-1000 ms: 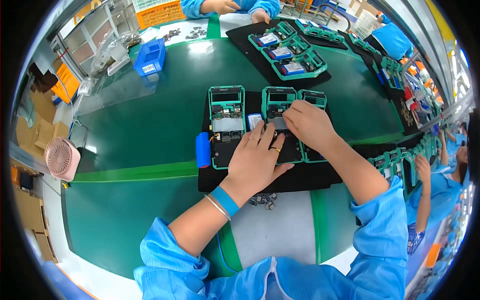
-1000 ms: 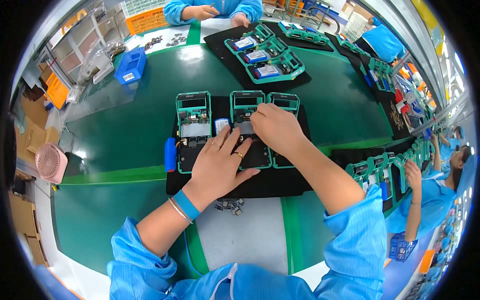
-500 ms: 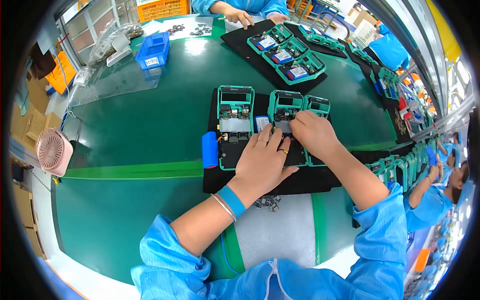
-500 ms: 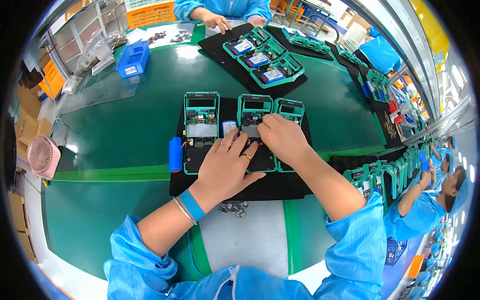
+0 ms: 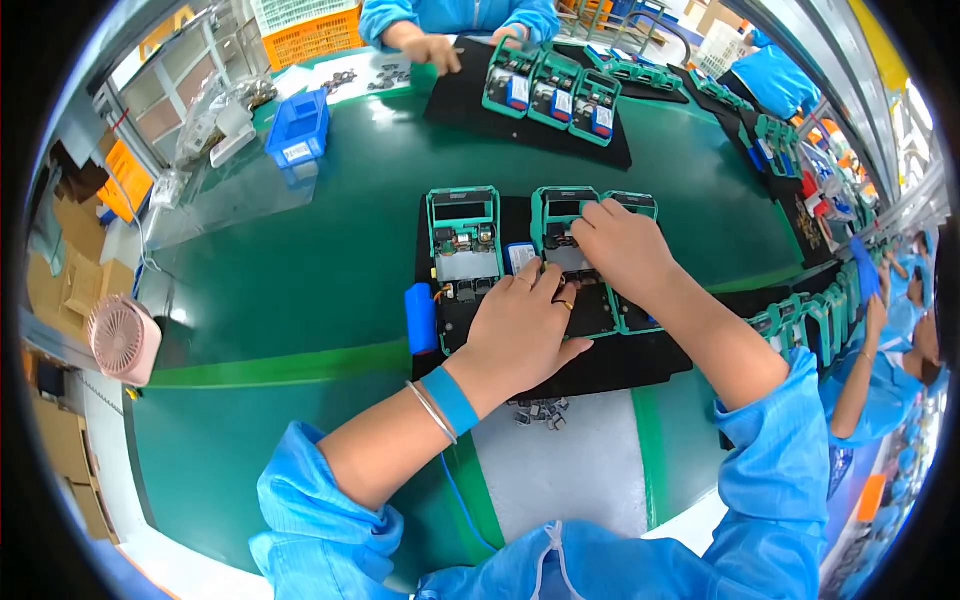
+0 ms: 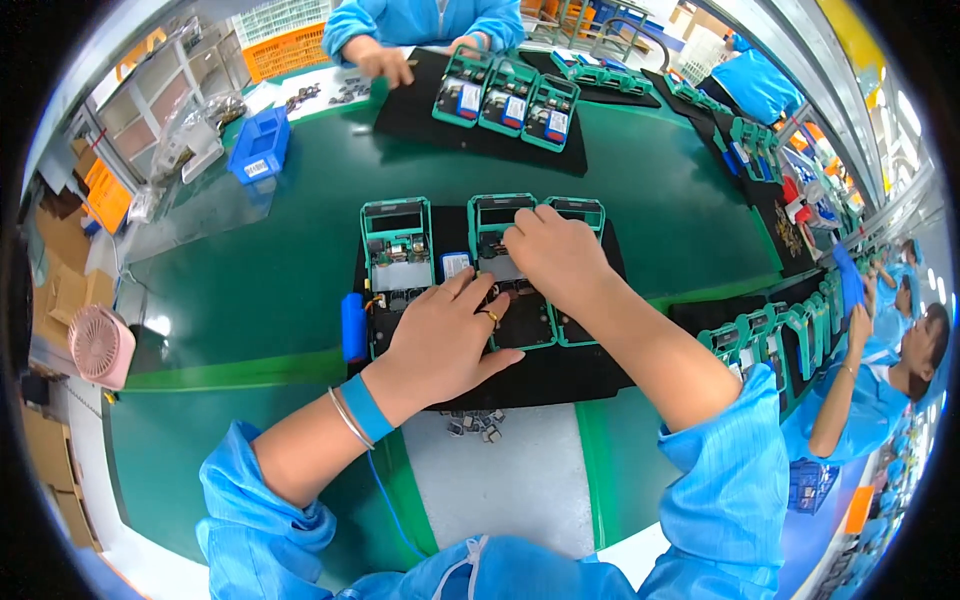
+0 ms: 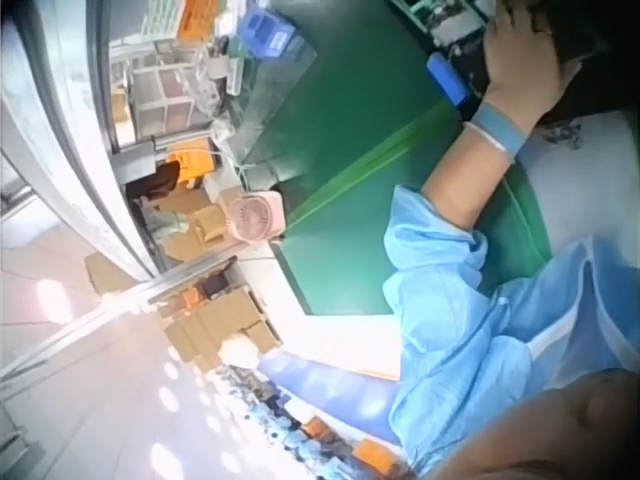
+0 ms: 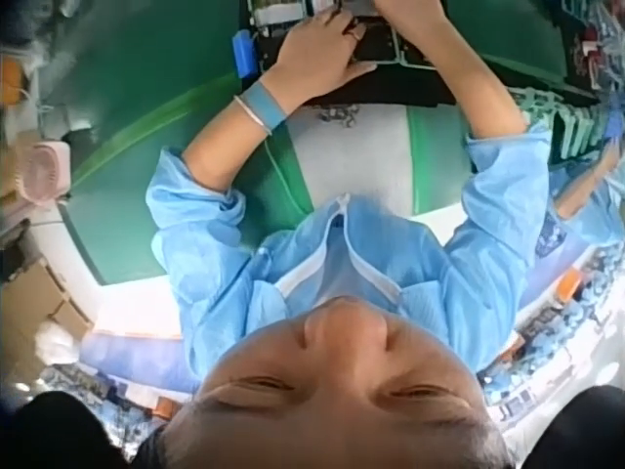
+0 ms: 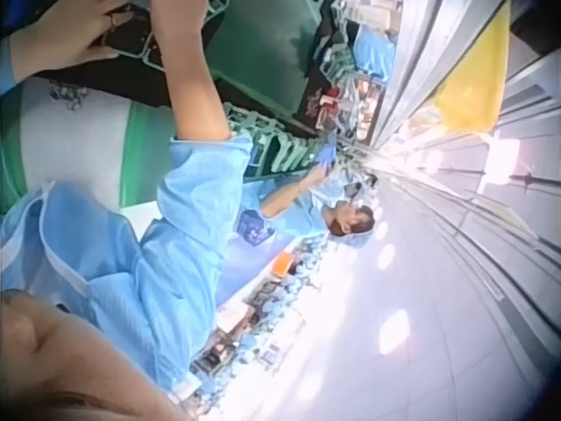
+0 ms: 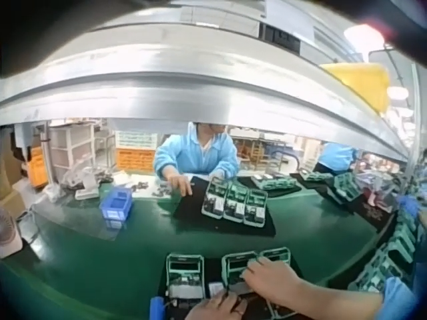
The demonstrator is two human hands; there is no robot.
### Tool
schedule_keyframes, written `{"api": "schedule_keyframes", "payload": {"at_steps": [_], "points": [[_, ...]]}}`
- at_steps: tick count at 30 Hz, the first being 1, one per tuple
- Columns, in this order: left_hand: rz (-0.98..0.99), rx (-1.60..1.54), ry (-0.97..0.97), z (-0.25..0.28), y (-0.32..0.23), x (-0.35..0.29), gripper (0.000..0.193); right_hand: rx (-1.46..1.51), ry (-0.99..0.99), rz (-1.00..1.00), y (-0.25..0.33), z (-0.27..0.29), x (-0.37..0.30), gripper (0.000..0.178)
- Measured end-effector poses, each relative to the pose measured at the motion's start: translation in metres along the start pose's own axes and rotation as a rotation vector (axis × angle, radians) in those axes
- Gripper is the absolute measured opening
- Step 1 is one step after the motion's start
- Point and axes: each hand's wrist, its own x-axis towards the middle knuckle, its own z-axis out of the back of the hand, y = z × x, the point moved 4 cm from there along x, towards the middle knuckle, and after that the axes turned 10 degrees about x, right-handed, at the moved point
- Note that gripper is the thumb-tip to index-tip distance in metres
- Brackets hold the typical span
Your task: The person assembles electronic components into plastic casings by hand, placing pcb boards and screws into the casings.
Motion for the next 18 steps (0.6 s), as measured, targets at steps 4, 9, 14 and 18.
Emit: {"api": "schedule_keyframes", "payload": {"at_steps": [4,9,14,18], "points": [[0.045,-0.168,0.233,0.023,0.024,0.027,0.032,0.074,-0.08,-0.04,-0.001,0.0,-0.007,0.017],[0.338,0.415,-0.543,0.049,0.192,0.037,0.044,0.433,-0.241,-0.128,0.02,0.036,-0.056,0.014],[0.771,0.503,-0.17,0.022,0.339,-0.016,0.077,0.669,-0.216,-0.182,0.038,0.05,-0.105,0.013],[0.765,0.638,0.06,0.028,0.333,-0.018,0.044,0.737,-0.194,-0.243,0.033,0.043,-0.127,0.01]]}}
